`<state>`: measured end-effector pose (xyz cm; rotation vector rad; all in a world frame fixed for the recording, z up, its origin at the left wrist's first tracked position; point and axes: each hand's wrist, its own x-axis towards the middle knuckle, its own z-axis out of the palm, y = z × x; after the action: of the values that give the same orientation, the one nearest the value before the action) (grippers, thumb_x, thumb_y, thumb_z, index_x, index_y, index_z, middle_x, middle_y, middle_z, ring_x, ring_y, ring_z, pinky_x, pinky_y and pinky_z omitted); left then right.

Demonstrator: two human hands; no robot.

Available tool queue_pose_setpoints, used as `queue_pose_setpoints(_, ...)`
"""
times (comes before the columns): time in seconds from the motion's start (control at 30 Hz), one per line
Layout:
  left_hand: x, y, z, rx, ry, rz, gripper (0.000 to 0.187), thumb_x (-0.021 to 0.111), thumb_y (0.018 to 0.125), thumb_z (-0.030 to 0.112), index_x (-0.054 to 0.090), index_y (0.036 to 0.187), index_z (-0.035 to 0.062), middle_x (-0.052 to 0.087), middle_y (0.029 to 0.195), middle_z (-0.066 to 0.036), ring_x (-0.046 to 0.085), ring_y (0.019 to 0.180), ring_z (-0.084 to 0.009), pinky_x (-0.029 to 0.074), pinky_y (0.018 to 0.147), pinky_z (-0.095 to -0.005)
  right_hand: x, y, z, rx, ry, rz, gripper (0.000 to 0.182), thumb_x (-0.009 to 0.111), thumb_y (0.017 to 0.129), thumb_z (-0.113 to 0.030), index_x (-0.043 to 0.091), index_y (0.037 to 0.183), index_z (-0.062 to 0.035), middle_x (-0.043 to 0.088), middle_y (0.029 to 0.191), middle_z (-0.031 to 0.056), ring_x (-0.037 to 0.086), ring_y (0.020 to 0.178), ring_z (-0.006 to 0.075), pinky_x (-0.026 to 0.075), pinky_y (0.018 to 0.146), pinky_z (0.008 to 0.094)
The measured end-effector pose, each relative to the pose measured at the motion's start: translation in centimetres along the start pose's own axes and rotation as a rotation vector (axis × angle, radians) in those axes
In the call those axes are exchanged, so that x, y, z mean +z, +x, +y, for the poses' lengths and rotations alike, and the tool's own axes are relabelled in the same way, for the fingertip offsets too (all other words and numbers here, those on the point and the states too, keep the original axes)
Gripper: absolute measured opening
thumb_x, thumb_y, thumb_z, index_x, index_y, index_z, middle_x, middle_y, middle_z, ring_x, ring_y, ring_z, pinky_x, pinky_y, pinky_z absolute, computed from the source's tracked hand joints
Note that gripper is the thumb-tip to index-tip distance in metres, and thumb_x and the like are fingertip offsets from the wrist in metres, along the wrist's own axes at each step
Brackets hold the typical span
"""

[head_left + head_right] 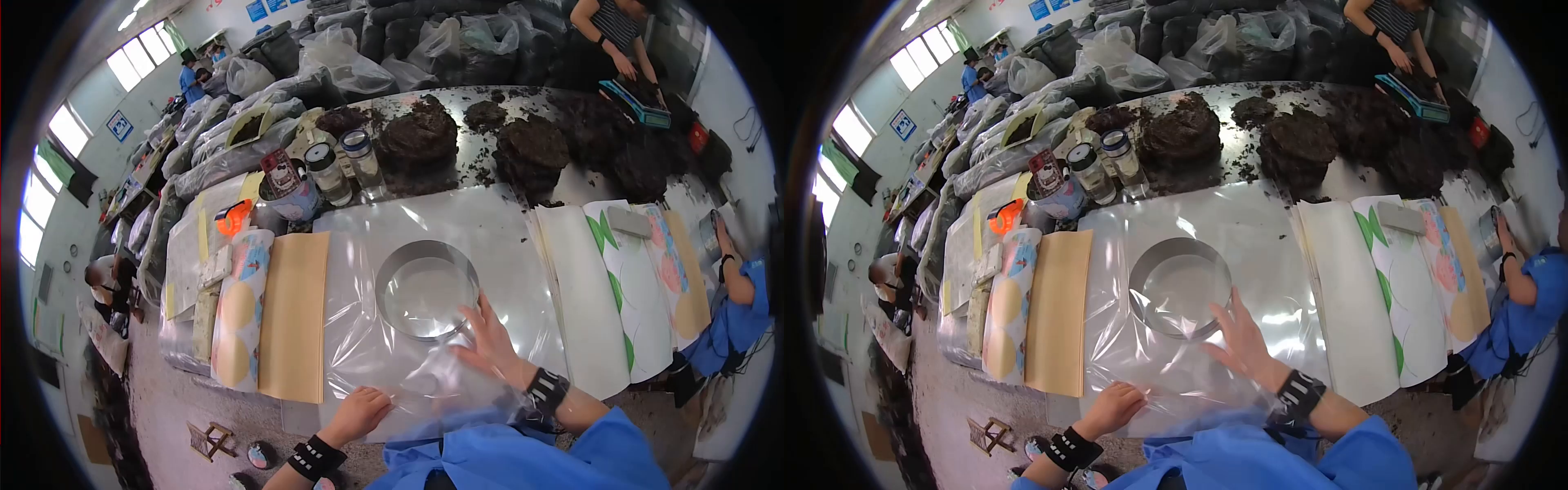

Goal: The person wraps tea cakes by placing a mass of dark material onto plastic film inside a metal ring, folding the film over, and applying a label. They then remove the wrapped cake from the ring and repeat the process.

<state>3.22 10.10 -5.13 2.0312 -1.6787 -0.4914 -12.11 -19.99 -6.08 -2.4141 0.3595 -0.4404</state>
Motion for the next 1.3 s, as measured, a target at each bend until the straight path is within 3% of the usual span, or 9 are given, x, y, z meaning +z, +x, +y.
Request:
queue_pose_setpoints(0.07,-2.0,1.3,0.5,-0.029,-0.028,-0.121,0.014,0.068,0.089,0.017,0.064,0.095,0.0061,0.069,0.095,-0.012,0.066,0.092,-0.0321,0.050,0.085,-0.0410,-0.4,-3.9,1.2,-0.087,-0.051,0.048,0.059,0.080,0.079,-0.026,0.059,0.130,-0.0037,0.030,0.151,0.0355,0.044,0.134,0.0480,0.042,0.108,0.0478)
queue_pose_setpoints(0.13,-4.0,3.1,0.8,-0.062,-0.067,-0.217,0.016,0.069,0.088,0.017,0.066,0.100,0.0060,0.069,0.101,-0.013,0.066,0.096,-0.0327,0.050,0.088,-0.0415,-0.9,-12.8,2.6,-0.169,-0.209,-0.299,0.055,0.066,0.090,-0.025,0.054,0.141,-0.0090,0.035,0.157,0.0218,0.045,0.137,0.0421,0.035,0.115,0.0509)
queue_pose_setpoints(0.2,-6.2,5.0,-0.1,-0.035,-0.015,0.192,0.036,0.071,0.087,0.020,0.064,0.120,0.0075,0.066,0.117,-0.018,0.061,0.110,-0.0361,0.047,0.097,-0.0446,-1.6,-21.5,4.1,-0.088,-0.003,-0.351,0.039,0.062,0.092,-0.022,0.063,0.129,-0.0111,0.060,0.131,0.0177,0.059,0.122,0.0341,0.047,0.105,0.0457)
queue_pose_setpoints(0.27,-8.0,8.4,-1.0,-0.118,0.087,0.195,0.069,0.069,0.090,0.029,0.043,0.146,-0.0009,0.044,0.149,-0.025,0.037,0.141,-0.0415,0.029,0.115,-0.0520,-5.1,-23.2,2.7,0.063,0.230,-0.399,0.032,0.063,0.092,-0.021,0.068,0.121,-0.0089,0.070,0.114,0.0171,0.068,0.108,0.0328,0.054,0.097,0.0441)
queue_pose_setpoints(0.43,-4.6,17.9,-2.8,-0.077,0.216,0.352,0.085,0.054,0.094,0.053,0.029,0.153,-0.0031,0.024,0.161,-0.025,0.014,0.152,-0.0414,0.007,0.120,-0.0572,-10.8,-11.3,0.0,-0.081,-0.130,-0.095,0.042,0.067,0.091,-0.038,0.067,0.125,-0.0124,0.071,0.115,0.0098,0.068,0.108,0.0277,0.052,0.098,0.0427)
queue_pose_setpoints(0.6,-3.3,19.2,-2.4,-0.129,0.241,0.285,0.087,0.049,0.094,0.060,0.031,0.154,-0.0005,0.023,0.162,-0.025,0.011,0.153,-0.0425,0.001,0.120,-0.0583,-10.8,-7.9,8.4,-0.235,-0.446,-0.326,0.054,0.071,0.086,-0.043,0.063,0.127,-0.0094,0.063,0.128,0.0154,0.059,0.121,0.0329,0.039,0.108,0.0549)
queue_pose_setpoints(0.87,-3.9,19.6,-1.7,-0.182,0.236,0.250,0.083,0.049,0.093,0.060,0.039,0.151,0.0018,0.027,0.160,-0.024,0.013,0.152,-0.0420,0.001,0.119,-0.0600,-17.2,22.4,20.9,-0.081,-0.562,0.485,0.062,0.058,0.085,-0.013,0.045,0.143,0.0034,0.049,0.143,0.0253,0.044,0.135,0.0419,0.032,0.115,0.0527)
queue_pose_setpoints(1.0,-3.8,19.5,-1.8,-0.184,0.236,0.232,0.081,0.050,0.093,0.060,0.040,0.151,0.0033,0.029,0.160,-0.024,0.013,0.152,-0.0420,0.002,0.119,-0.0606,-16.6,28.7,24.9,0.210,-0.717,0.208,0.054,0.051,0.094,-0.019,0.045,0.145,-0.0009,0.051,0.144,0.0212,0.044,0.136,0.0383,0.032,0.115,0.0538)
queue_pose_setpoints(1.3,-4.0,19.3,-1.6,-0.186,0.228,0.265,0.080,0.053,0.092,0.060,0.043,0.150,0.0053,0.033,0.158,-0.022,0.015,0.152,-0.0412,0.002,0.119,-0.0606,-15.8,26.5,25.3,0.006,-0.709,0.290,0.062,0.066,0.091,-0.035,0.050,0.142,-0.0042,0.057,0.138,0.0199,0.051,0.129,0.0386,0.038,0.110,0.0503)
